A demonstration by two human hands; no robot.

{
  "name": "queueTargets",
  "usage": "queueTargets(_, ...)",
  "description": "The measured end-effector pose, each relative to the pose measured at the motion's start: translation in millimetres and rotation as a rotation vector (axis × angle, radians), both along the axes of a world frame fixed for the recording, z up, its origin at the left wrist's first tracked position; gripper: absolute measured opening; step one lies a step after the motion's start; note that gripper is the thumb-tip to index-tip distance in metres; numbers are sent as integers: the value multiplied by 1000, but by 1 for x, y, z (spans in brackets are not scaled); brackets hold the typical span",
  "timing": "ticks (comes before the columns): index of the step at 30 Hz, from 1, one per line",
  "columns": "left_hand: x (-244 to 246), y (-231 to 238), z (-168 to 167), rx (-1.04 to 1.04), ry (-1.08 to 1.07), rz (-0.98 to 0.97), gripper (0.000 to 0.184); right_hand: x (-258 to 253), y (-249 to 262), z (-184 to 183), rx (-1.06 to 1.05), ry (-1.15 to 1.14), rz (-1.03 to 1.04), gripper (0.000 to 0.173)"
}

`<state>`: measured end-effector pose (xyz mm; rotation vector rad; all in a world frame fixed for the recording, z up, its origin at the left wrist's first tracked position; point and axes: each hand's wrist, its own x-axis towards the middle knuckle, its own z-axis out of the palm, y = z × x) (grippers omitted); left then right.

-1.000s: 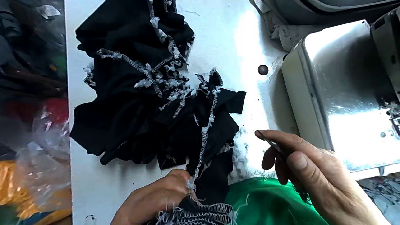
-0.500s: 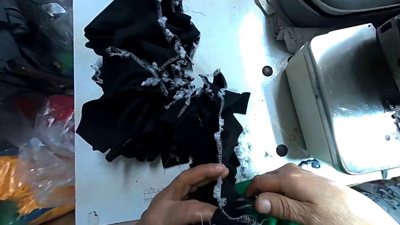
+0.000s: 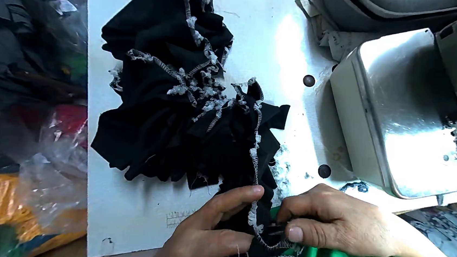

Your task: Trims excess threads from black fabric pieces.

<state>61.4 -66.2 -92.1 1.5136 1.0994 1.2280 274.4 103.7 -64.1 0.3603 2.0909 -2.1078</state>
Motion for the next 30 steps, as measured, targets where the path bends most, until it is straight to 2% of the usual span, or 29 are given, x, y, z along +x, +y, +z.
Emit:
queueTargets(4,1,-1,0,-13,-14,-14,23,2,-1,-3,13,-26,3,42)
queueTargets(13,2,1,-3,13,18,-47,22,-10,-11,-8,56,166,-8,39)
queueTargets(15,1,1,-3,0,24,-46,24,-5,-10,-6,56,172,-98,40)
queueTargets(18,0,0,-1,-16,27,-50,27,-1,-5,-1,40,116,-346,46)
queueTargets(21,2,2,0,-27,16,-63,27,-14,-3,6,220,-55,-535,40)
queueTargets(23,4,3,0,-27,19,-73,27,-25,-2,9,361,-190,-484,37)
queueTargets(25,5,5,0,-21,34,-88,27,-37,-1,11,398,-310,-360,36)
queueTargets(27,5,6,-3,10,45,-108,29,-43,0,7,416,-303,-295,24)
queueTargets(30,4,6,-5,27,73,-107,32,-41,2,5,434,-257,-331,7)
